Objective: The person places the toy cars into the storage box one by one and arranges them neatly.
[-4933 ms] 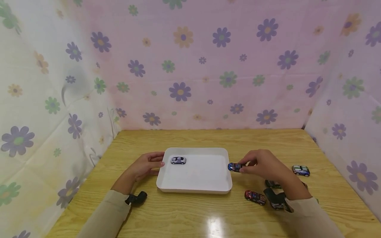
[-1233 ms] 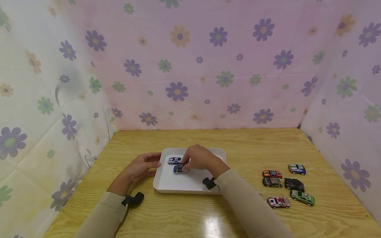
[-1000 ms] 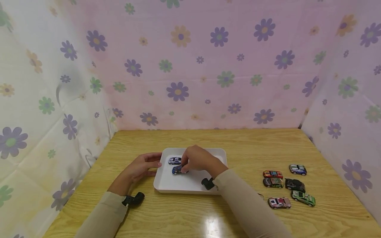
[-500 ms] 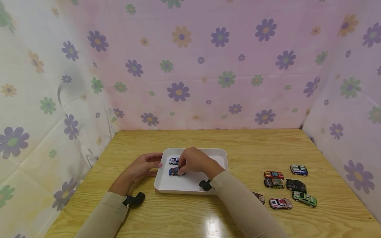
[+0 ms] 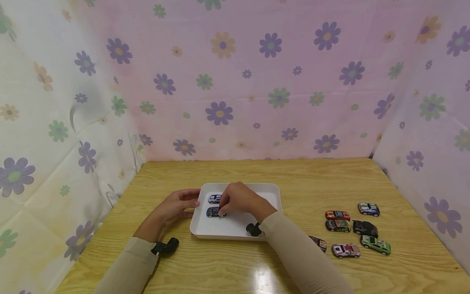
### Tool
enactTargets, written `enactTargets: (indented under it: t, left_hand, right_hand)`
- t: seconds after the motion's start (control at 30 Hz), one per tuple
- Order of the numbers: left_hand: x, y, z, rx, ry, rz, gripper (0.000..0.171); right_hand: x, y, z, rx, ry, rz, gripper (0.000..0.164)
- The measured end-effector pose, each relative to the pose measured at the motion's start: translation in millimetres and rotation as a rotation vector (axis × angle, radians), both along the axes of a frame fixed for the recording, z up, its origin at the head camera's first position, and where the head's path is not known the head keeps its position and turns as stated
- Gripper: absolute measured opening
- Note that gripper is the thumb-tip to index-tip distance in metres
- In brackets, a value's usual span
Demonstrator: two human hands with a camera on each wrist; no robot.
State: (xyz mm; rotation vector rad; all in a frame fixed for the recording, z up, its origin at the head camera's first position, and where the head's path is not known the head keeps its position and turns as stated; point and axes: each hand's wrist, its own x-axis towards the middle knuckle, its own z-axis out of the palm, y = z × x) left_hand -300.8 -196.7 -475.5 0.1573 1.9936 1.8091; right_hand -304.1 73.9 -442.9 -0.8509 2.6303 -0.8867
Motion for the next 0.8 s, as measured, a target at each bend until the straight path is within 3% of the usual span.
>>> enactTargets:
  t: [0.43, 0.8]
  left_hand:
    - [-1.4, 0.5, -0.1, 0.008, -0.017, 0.013, 0.058]
    - [-0.5, -1.8, 3.0, -0.014, -0.001, -0.018, 0.057]
  right_hand:
    - [-0.2, -0.4, 0.6, 0.014, 0.0, -0.015, 0.011]
    - [-0.3, 2.7, 8.2, 0.037, 0.007, -0.017, 0.011]
